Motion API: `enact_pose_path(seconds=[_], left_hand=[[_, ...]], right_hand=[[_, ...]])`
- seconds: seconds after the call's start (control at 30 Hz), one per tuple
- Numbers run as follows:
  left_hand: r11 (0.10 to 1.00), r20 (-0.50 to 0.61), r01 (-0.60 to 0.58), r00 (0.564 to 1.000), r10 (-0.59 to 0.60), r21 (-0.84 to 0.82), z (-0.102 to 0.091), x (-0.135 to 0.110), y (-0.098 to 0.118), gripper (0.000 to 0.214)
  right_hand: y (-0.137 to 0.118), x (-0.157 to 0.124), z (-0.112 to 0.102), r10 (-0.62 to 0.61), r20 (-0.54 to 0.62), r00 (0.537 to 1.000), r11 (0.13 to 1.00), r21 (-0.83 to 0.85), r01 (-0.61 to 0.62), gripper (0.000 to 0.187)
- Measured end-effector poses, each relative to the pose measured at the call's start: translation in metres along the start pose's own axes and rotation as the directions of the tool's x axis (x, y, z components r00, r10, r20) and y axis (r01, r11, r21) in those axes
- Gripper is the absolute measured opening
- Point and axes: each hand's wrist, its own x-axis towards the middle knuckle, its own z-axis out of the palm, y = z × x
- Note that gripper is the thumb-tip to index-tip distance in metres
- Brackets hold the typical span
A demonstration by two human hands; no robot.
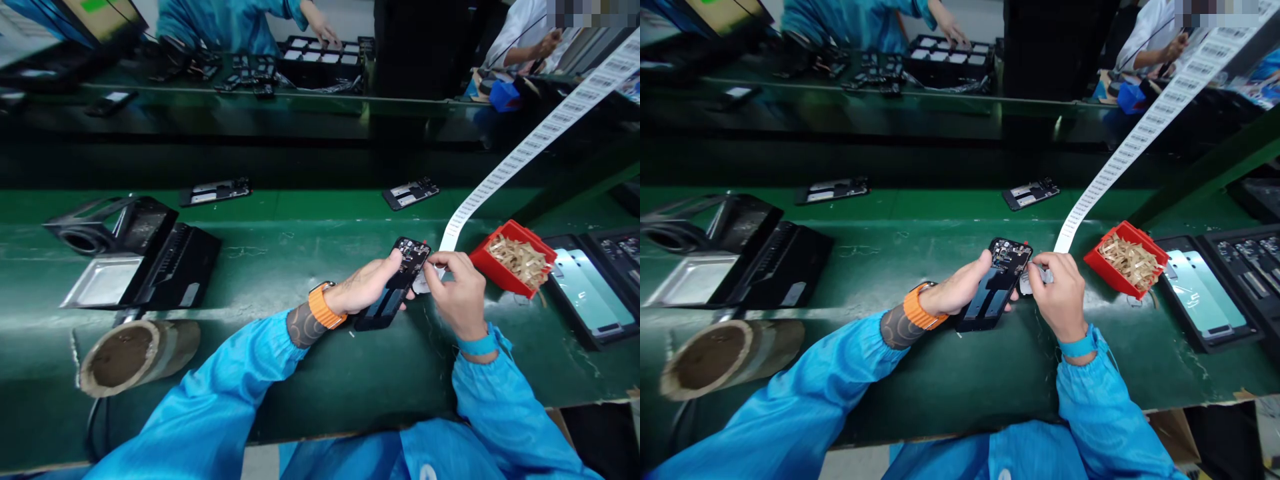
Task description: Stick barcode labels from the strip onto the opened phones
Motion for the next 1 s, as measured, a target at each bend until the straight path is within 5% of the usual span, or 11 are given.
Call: enact_pose_path(seconds=[0.37,0.87,1.0], left_hand=[[0.904,0.100,0.132,0.990,-0.099,-0.407,0.002,0.012,-0.008,0.095],[0.855,0.145,0.163,0.984,-0.104,-0.492,0.007,0.009,-0.007,0.096],[0.854,0.131,0.157,0.986,-0.105,-0.496,0.005,0.010,-0.008,0.095]], right_hand=[[0.003,0.001,0.011,-0.124,-0.043,0.991,0.990,-0.069,0.121,0.015],[0.006,-0.002,0.018,-0.067,-0.091,0.994,0.998,-0.026,0.065,0.014],[0.006,0.001,0.013,-0.068,-0.025,0.997,0.998,-0.016,0.068,0.013]])
